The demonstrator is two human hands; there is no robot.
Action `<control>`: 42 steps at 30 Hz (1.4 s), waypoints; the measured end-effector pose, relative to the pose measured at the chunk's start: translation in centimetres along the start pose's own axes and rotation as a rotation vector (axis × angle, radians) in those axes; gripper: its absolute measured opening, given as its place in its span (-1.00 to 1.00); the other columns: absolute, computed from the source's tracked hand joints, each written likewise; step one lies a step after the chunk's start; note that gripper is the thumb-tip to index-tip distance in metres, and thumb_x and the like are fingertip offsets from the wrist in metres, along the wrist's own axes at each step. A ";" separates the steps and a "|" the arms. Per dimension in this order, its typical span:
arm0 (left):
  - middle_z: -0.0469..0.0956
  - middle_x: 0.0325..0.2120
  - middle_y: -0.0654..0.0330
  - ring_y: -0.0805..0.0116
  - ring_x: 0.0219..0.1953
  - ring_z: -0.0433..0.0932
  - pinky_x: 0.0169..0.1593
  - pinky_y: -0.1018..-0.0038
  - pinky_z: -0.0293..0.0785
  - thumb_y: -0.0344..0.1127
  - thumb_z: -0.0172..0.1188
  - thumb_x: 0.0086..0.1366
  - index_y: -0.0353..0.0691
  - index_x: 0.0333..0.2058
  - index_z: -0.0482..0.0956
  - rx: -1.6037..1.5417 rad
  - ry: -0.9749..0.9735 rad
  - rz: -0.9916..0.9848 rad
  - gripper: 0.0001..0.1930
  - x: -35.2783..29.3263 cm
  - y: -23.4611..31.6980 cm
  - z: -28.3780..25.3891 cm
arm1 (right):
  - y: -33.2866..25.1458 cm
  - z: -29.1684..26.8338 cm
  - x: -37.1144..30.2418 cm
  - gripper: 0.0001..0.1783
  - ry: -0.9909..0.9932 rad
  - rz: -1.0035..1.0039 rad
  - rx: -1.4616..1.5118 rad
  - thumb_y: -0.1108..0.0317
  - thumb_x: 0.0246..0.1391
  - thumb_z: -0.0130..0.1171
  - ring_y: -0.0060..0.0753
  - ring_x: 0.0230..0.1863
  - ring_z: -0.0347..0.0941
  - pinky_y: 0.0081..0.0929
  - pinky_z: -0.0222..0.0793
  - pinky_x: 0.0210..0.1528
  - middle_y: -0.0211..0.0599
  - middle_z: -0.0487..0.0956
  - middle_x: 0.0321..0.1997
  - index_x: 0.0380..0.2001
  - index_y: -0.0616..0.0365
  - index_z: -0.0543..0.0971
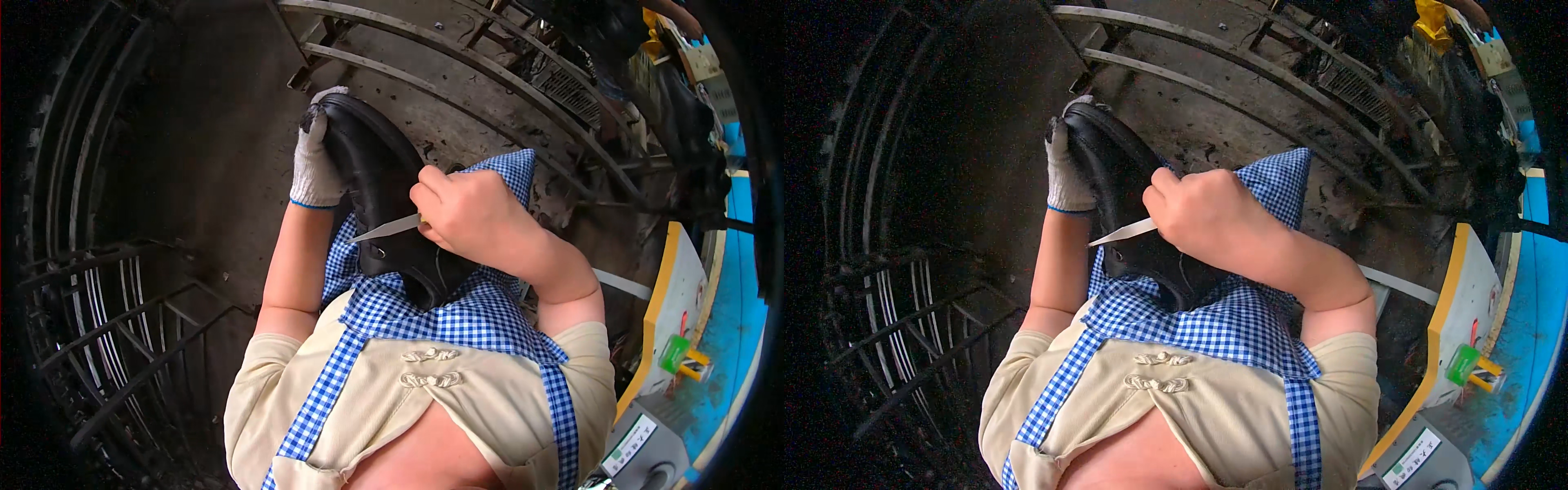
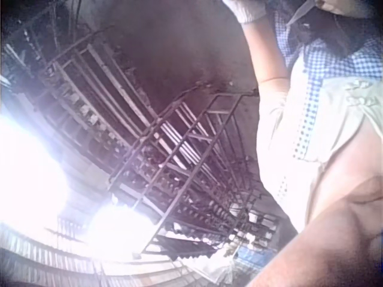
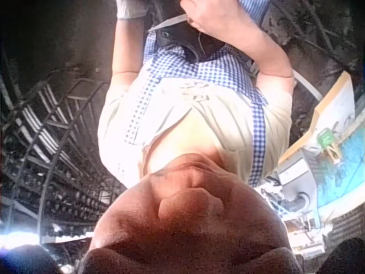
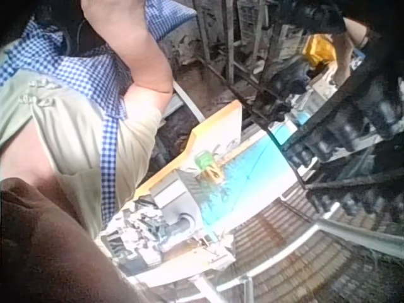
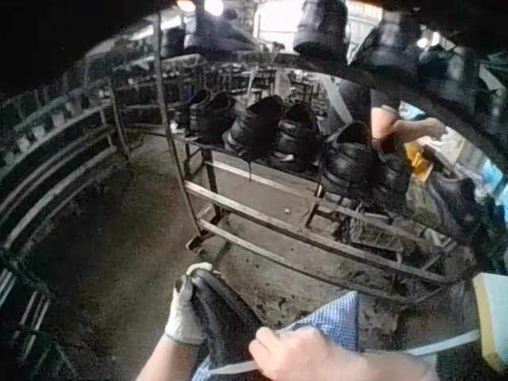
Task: The person uses a small knife to trim excess material from the soles and edges of black shoes. They pick up shoes from a metal rack, scrape the surfaces with the blade, and return the shoes to the rack. The process is repeated for multiple shoes in a workshop setting.
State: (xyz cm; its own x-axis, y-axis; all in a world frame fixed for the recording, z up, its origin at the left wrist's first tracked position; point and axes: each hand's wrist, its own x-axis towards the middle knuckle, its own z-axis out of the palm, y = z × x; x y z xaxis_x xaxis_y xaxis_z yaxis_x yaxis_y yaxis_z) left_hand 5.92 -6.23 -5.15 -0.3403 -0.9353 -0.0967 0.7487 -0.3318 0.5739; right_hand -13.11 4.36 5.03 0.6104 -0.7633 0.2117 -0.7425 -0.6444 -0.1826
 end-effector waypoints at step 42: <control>0.57 -0.17 0.12 0.21 -0.14 0.58 -0.04 0.24 0.58 0.00 0.24 0.25 -0.16 0.03 0.44 -0.008 0.014 -0.058 -0.51 0.1 -1.9 -0.6 | 2.3 4.5 -3.1 -0.77 0.299 0.085 0.419 0.43 -0.37 0.24 -0.28 -0.60 0.43 -0.38 0.32 -0.59 -0.29 0.39 -0.56 -0.57 0.14 0.39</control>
State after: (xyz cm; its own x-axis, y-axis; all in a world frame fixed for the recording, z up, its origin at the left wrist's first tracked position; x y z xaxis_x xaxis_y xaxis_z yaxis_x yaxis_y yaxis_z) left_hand 4.83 -5.78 -6.71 -0.3754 -0.9160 -0.1413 0.7322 -0.3866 0.5608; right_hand -15.48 5.10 -0.36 0.4016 -0.8068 0.4334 -0.5742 -0.5905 -0.5671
